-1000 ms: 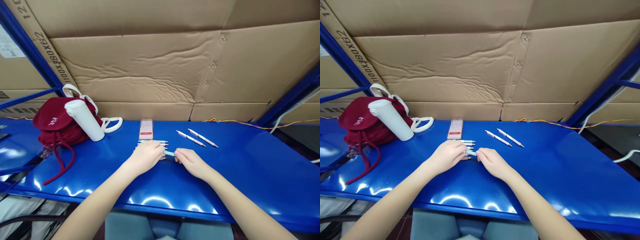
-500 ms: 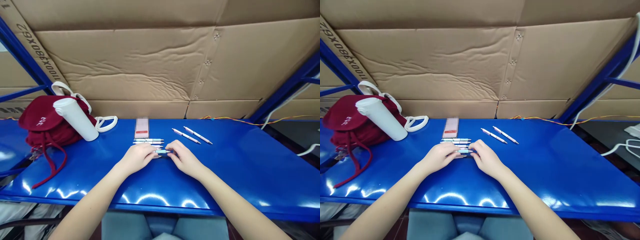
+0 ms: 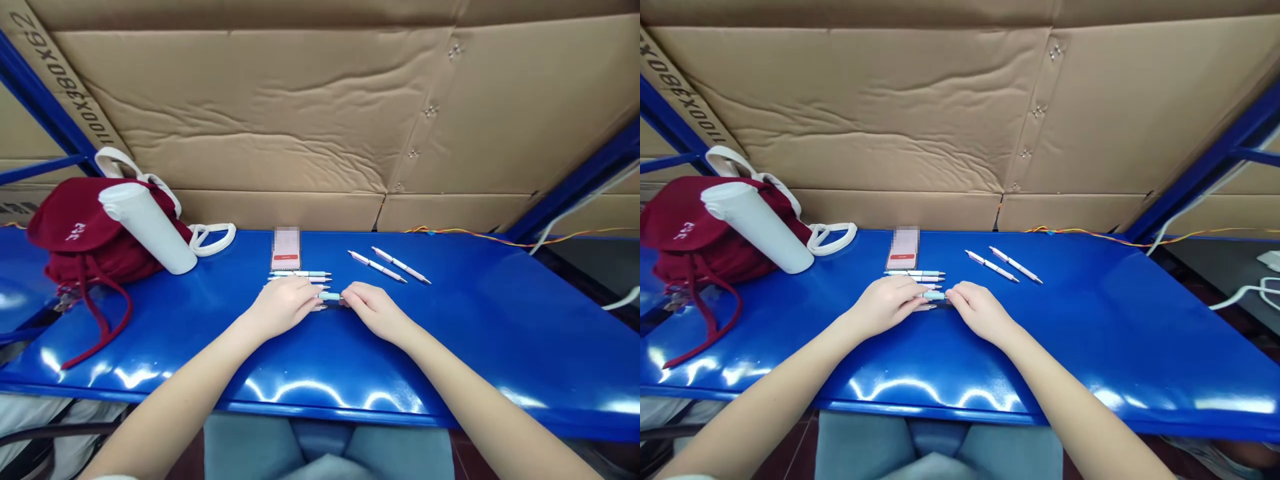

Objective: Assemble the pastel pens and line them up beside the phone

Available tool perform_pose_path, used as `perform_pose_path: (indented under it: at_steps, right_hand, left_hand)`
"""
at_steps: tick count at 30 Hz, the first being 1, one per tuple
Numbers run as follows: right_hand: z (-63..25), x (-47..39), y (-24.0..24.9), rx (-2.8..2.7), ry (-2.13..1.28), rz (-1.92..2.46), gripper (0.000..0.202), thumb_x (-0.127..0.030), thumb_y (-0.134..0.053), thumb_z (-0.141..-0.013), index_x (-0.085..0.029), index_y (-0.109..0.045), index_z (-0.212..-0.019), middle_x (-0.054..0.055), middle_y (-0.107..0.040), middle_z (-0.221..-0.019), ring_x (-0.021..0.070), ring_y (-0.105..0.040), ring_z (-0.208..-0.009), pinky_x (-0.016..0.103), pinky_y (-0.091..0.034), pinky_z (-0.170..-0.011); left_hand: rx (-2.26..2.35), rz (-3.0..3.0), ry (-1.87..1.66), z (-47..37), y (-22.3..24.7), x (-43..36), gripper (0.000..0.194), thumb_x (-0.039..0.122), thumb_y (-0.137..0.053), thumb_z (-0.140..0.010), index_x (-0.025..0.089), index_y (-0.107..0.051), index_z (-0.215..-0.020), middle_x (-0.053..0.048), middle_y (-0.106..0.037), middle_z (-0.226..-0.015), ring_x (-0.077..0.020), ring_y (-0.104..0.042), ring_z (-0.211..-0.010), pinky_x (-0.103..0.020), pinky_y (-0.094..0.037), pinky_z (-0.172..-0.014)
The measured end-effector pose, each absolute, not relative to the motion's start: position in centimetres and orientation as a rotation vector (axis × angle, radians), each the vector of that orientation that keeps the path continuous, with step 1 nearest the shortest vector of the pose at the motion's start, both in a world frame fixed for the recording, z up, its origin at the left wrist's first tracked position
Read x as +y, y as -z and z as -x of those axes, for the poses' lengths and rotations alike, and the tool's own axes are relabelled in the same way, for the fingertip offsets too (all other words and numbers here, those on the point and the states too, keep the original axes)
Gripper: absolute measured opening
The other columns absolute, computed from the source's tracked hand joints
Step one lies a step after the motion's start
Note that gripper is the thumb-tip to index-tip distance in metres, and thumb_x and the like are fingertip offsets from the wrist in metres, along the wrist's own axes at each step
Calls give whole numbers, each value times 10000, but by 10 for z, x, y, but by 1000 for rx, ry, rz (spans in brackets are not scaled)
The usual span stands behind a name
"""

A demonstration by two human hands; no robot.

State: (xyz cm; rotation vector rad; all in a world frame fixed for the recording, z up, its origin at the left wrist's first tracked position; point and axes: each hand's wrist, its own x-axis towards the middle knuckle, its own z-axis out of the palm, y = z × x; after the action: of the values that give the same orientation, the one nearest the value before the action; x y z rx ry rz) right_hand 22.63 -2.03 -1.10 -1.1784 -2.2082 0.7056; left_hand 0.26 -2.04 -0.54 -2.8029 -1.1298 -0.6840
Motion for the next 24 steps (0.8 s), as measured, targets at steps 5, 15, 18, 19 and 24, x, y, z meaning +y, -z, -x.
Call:
perform_pose_path:
  at_steps: [5,15,18,19,24]
  right_hand:
    - [-224,-26,12,-2179,-727,1145,149,-327,-514,-860,-196,-577,-891,28,-589,-831,125,-517,-632,256,-431,-601]
    - [-224,-26,13,-2171,-803,1205,201,-339,-481,-869,-186,-551,-759,2,-564,-712,125,-500,-619,258,-407,-602]
    - [-223,-29,12,-2088,-855,1237,220,-374,-534,-828,-194,-515,-952,-6,-562,-790,101,-441,-548,237,-382,-520]
    - [-223,-29,12,-2081,-857,1231,223,-380,-509,-844,-195,-514,-967,-1,-569,-811,103,-457,-568,241,-394,-542]
    - [-222,-28,11,-2129,-814,1196,227,-312,-428,-887,-189,-554,-745,2,-592,-727,136,-541,-688,267,-418,-659]
  left_hand:
    - [-1179,2858,698,2,6,-23,236,312,-477,-907,213,-638,-1048,-33,-688,-1014,-171,-638,-923,-288,-499,-822]
    - [-1195,2906,668,-1,6,-26,237,314,-474,-906,215,-657,-1021,-36,-694,-1014,-172,-644,-917,-280,-508,-801]
    - [-1218,2897,661,0,6,-26,234,316,-482,-904,218,-651,-1033,-31,-690,-1039,-178,-639,-941,-290,-506,-812]
    - [-1220,2889,665,0,7,-27,234,314,-483,-903,218,-649,-1038,-29,-689,-1043,-179,-637,-947,-294,-505,-817]
    - [-1205,2891,673,0,7,-27,248,321,-474,-907,221,-652,-1048,-30,-689,-1044,-172,-636,-953,-289,-505,-831]
